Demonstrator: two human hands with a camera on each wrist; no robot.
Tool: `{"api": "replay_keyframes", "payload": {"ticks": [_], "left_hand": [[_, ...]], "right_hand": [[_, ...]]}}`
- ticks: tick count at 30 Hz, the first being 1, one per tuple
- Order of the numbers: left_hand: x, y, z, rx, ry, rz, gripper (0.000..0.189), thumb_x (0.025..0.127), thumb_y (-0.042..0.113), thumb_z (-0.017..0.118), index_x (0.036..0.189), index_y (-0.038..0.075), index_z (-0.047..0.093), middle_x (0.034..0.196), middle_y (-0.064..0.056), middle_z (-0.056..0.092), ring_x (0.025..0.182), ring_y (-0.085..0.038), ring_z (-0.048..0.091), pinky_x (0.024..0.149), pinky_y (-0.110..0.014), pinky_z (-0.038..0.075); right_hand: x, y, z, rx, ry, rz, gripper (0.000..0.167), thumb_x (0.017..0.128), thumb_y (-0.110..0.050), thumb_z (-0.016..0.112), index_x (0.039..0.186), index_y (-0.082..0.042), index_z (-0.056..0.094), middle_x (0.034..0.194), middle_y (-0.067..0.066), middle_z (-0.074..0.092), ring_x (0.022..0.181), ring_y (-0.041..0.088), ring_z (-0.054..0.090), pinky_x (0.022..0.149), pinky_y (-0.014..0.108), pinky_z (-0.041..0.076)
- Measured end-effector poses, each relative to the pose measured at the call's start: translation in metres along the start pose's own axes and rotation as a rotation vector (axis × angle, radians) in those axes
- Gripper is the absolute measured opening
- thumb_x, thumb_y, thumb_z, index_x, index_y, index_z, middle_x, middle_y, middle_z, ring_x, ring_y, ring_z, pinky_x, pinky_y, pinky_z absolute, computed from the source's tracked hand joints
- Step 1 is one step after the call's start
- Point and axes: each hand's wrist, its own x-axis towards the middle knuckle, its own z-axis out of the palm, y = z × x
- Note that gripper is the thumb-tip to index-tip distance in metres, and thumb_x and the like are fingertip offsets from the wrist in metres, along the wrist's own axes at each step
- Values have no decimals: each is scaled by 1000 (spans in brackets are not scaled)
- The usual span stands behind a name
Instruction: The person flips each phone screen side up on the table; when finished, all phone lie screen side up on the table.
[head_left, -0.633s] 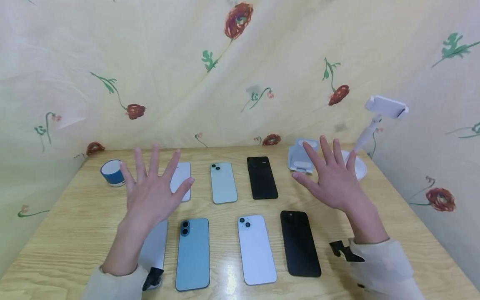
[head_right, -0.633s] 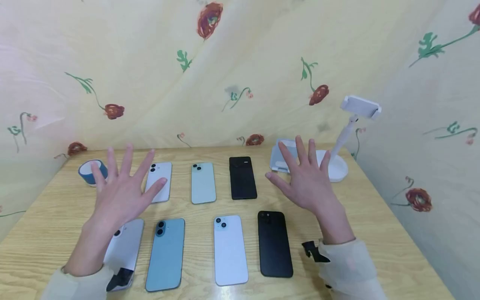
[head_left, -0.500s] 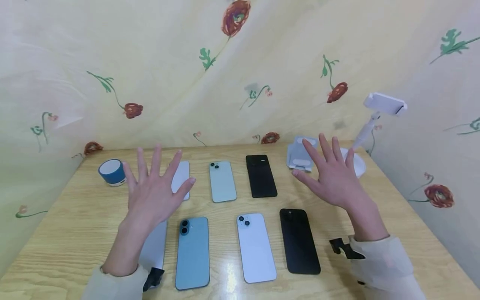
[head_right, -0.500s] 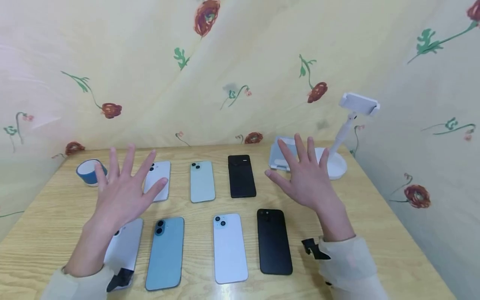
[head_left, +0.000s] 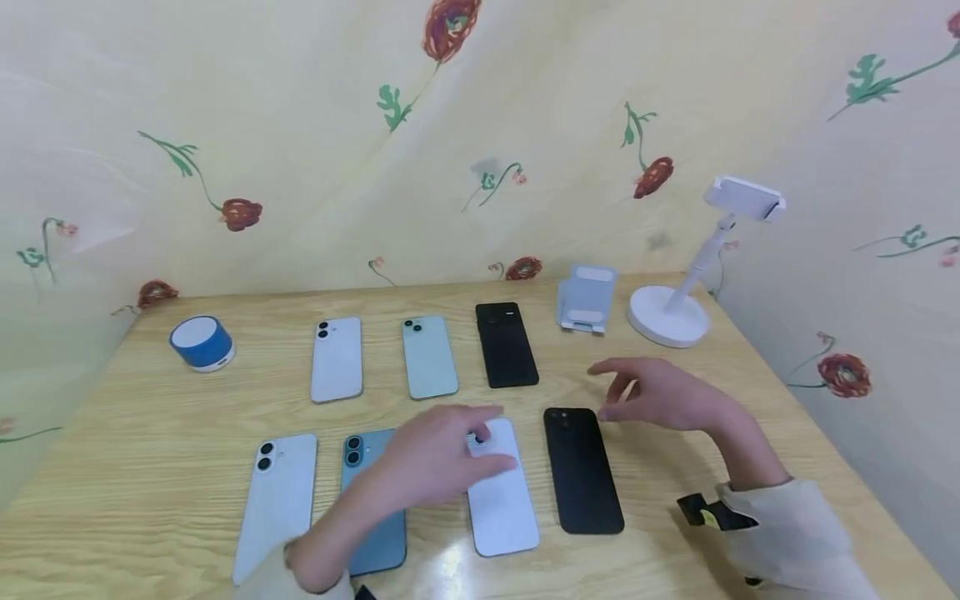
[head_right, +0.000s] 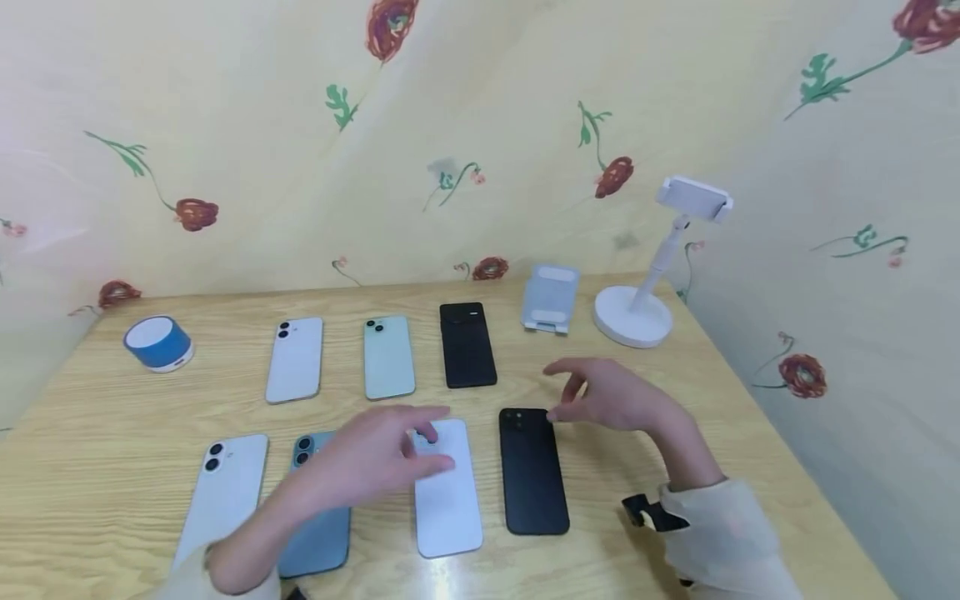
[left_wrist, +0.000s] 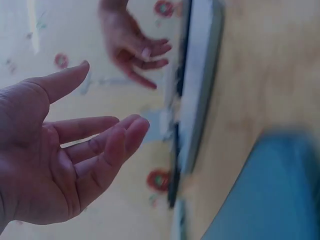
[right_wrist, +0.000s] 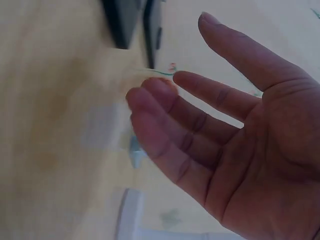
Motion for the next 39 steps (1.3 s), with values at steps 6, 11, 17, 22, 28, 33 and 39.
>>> {"api": "replay_keyframes", "payload": {"ticks": [6, 11, 17, 22, 28, 33, 39], "left_hand": [[18, 20, 37, 86, -161, 40, 78, 89, 54, 81, 152, 13, 58, 117, 6, 74, 108, -10, 66, 88, -29, 55], [29, 31, 54, 138, -222, 53, 84, 87, 52, 84, 153, 8, 55, 110, 7, 70, 99, -6, 62, 83, -24, 53], [37, 34, 64, 148, -233, 40, 88, 85, 47, 87, 153, 2, 53, 90, 8, 58, 80, -5, 52, 69, -20, 46], [45, 30, 73, 168, -229, 47, 89, 85, 48, 87, 152, 1, 53, 92, 9, 64, 90, -7, 59, 79, -22, 51], [54, 33, 79, 203, -234, 58, 88, 85, 42, 89, 152, 0, 52, 99, 5, 72, 107, -13, 65, 94, -29, 56], [55, 43, 77, 229, -204, 40, 84, 83, 33, 92, 150, -1, 54, 115, -8, 73, 107, -17, 67, 91, -30, 57], [57, 47, 82, 264, -170, 27, 87, 81, 32, 94, 150, -3, 53, 129, -15, 72, 111, -21, 68, 90, -31, 58]], "right_hand": [[5, 13, 17, 114, -107, 8, 56, 92, -19, 81, 139, 1, 58, 86, 3, 67, 71, 19, 64, 63, 27, 53], [8, 14, 23, 133, -105, 33, 46, 90, -14, 82, 130, -3, 61, 79, 4, 64, 65, 19, 62, 59, 28, 52], [10, 13, 26, 125, -104, 83, 42, 89, -13, 84, 124, -6, 61, 75, 4, 61, 60, 18, 59, 56, 27, 48], [10, 13, 26, 117, -119, 100, 41, 91, -14, 83, 124, -7, 60, 76, 4, 59, 59, 17, 58, 56, 28, 48], [8, 15, 23, 109, -118, 121, 42, 92, -15, 83, 126, -7, 59, 78, 5, 59, 61, 17, 58, 57, 30, 49], [6, 17, 21, 119, -94, 131, 43, 92, -15, 82, 126, -5, 58, 78, 6, 59, 61, 18, 59, 56, 32, 51], [5, 21, 21, 129, -67, 158, 43, 91, -14, 82, 125, -4, 58, 77, 6, 59, 60, 18, 58, 57, 32, 51]]}}
